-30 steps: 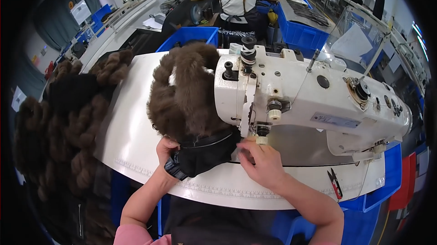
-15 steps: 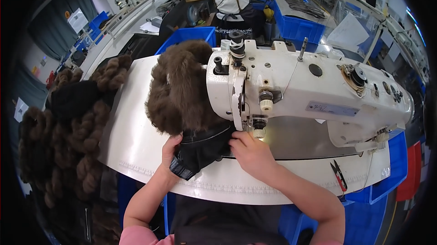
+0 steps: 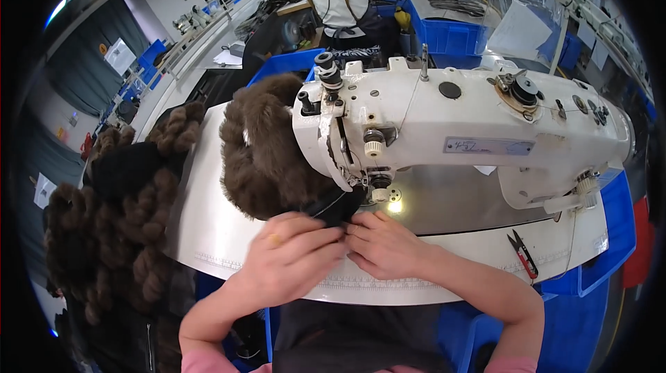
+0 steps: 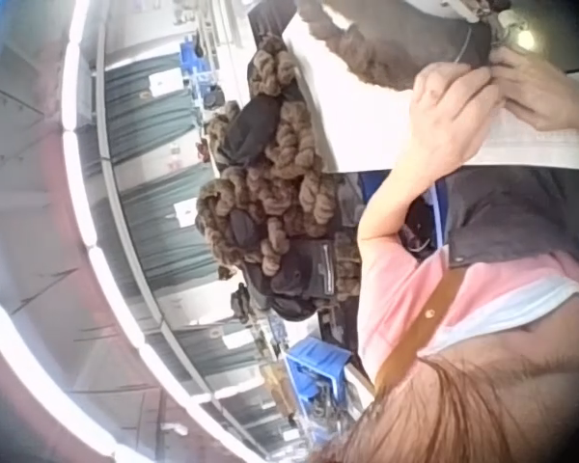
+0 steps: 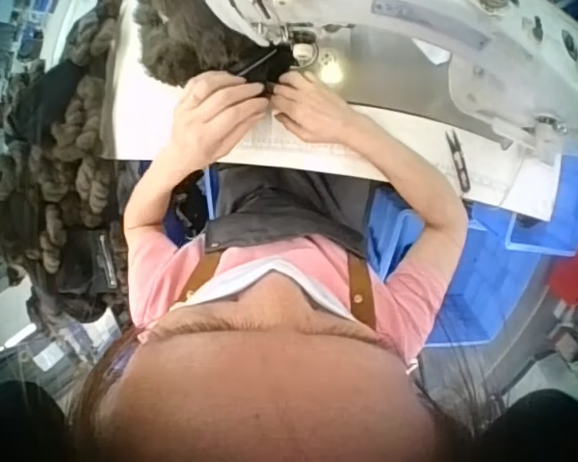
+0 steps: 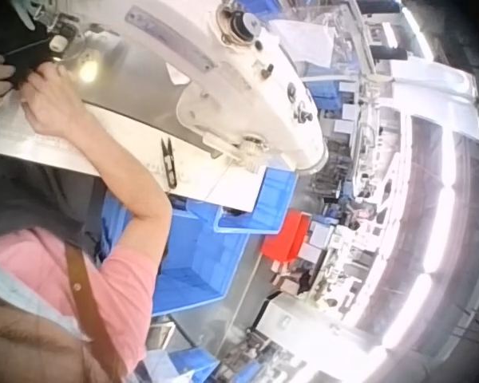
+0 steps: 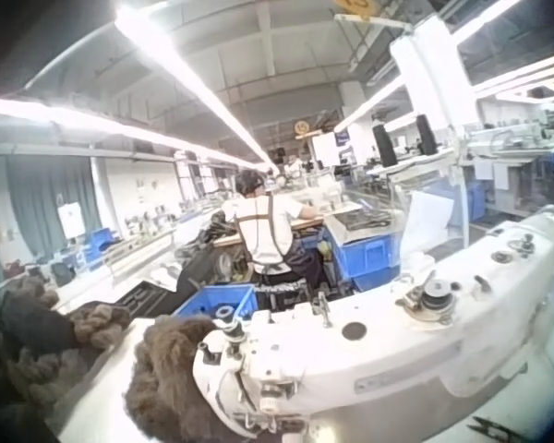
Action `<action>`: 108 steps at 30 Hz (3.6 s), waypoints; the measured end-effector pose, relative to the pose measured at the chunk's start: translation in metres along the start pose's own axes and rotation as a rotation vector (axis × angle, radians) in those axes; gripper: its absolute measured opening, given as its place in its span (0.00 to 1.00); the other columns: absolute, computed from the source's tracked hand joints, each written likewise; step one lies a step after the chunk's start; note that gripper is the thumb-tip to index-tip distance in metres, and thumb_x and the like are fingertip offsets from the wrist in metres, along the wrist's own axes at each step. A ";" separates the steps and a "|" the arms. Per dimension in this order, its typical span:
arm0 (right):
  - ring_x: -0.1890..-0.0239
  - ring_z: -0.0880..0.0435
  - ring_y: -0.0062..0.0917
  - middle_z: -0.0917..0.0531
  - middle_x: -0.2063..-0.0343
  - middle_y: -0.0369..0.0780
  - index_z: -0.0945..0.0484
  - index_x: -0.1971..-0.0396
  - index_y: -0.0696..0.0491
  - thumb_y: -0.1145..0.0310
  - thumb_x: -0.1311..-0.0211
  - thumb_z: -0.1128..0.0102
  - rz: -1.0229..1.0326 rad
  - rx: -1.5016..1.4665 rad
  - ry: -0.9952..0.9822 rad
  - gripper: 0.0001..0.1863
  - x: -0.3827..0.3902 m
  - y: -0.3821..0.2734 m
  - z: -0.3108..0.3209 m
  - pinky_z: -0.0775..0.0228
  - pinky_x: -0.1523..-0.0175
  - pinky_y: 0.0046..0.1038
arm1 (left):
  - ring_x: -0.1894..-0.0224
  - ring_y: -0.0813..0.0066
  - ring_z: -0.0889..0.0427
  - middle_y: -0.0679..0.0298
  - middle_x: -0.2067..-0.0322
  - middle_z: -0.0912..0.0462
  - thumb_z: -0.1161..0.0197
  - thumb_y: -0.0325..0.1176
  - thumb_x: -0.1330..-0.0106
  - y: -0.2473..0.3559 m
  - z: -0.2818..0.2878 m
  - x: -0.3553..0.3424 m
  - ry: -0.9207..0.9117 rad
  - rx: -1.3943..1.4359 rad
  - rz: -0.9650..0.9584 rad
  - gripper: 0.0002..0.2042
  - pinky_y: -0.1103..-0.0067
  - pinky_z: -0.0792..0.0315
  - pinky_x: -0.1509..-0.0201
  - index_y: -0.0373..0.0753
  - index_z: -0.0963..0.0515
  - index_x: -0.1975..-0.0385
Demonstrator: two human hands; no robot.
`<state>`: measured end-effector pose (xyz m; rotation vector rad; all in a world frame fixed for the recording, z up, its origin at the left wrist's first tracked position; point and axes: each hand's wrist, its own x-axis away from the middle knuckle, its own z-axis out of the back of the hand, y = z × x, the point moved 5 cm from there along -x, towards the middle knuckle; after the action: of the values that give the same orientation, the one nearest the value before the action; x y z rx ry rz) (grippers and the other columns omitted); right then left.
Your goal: Sewing fur handles and fabric components of a bag together using an industrial sewing machine.
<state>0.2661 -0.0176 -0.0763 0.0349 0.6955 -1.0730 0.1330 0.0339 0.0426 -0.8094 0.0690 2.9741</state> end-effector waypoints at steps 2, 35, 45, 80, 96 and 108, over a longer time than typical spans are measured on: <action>0.51 0.25 0.32 0.18 0.54 0.36 0.18 0.55 0.54 0.66 0.44 0.37 -0.012 -0.095 -0.076 0.16 0.003 0.002 -0.004 0.33 0.47 0.34 | 0.51 0.63 0.22 0.64 0.52 0.18 0.31 0.30 0.50 -0.005 -0.023 -0.020 -0.197 -0.136 -0.116 0.18 0.68 0.30 0.41 0.43 0.17 0.56; 0.65 0.21 0.28 0.19 0.55 0.36 0.18 0.56 0.54 0.70 0.45 0.36 -0.134 0.180 0.064 0.15 0.009 -0.009 -0.006 0.29 0.59 0.30 | 0.46 0.66 0.25 0.66 0.60 0.21 0.37 0.31 0.46 -0.033 -0.054 0.029 -0.233 -0.341 -0.188 0.16 0.63 0.34 0.33 0.38 0.17 0.56; 0.72 0.18 0.28 0.18 0.48 0.39 0.18 0.60 0.54 0.73 0.43 0.37 -0.102 0.034 0.289 0.10 0.009 -0.007 0.003 0.26 0.68 0.29 | 0.46 0.62 0.30 0.62 0.61 0.24 0.41 0.33 0.45 -0.036 -0.071 0.023 -0.324 -0.443 -0.122 0.15 0.65 0.37 0.33 0.33 0.19 0.59; 0.69 0.17 0.28 0.19 0.71 0.34 0.21 0.57 0.51 0.70 0.41 0.35 -0.282 0.091 0.120 0.12 0.011 0.036 0.013 0.26 0.75 0.28 | 0.45 0.63 0.19 0.65 0.54 0.15 0.31 0.28 0.46 -0.064 -0.057 0.054 0.079 -0.124 -0.226 0.09 0.63 0.29 0.38 0.41 0.16 0.64; 0.65 0.22 0.23 0.23 0.63 0.35 0.20 0.62 0.54 0.69 0.53 0.39 0.061 0.488 0.215 0.15 -0.029 0.016 0.007 0.27 0.73 0.20 | 0.51 0.59 0.18 0.57 0.59 0.15 0.34 0.27 0.52 -0.026 -0.049 0.029 0.070 -0.130 -0.204 0.12 0.57 0.26 0.39 0.33 0.17 0.66; 0.62 0.24 0.27 0.25 0.65 0.35 0.22 0.70 0.53 0.69 0.55 0.39 0.115 0.365 0.193 0.10 -0.030 0.019 -0.006 0.26 0.64 0.25 | 0.53 0.57 0.20 0.55 0.65 0.17 0.39 0.30 0.57 -0.011 -0.058 0.025 0.023 -0.278 -0.266 0.15 0.62 0.25 0.40 0.29 0.18 0.69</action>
<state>0.2699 0.0176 -0.0701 0.4921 0.6539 -1.0825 0.1416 0.0428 -0.0198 -0.8055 -0.4258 2.7548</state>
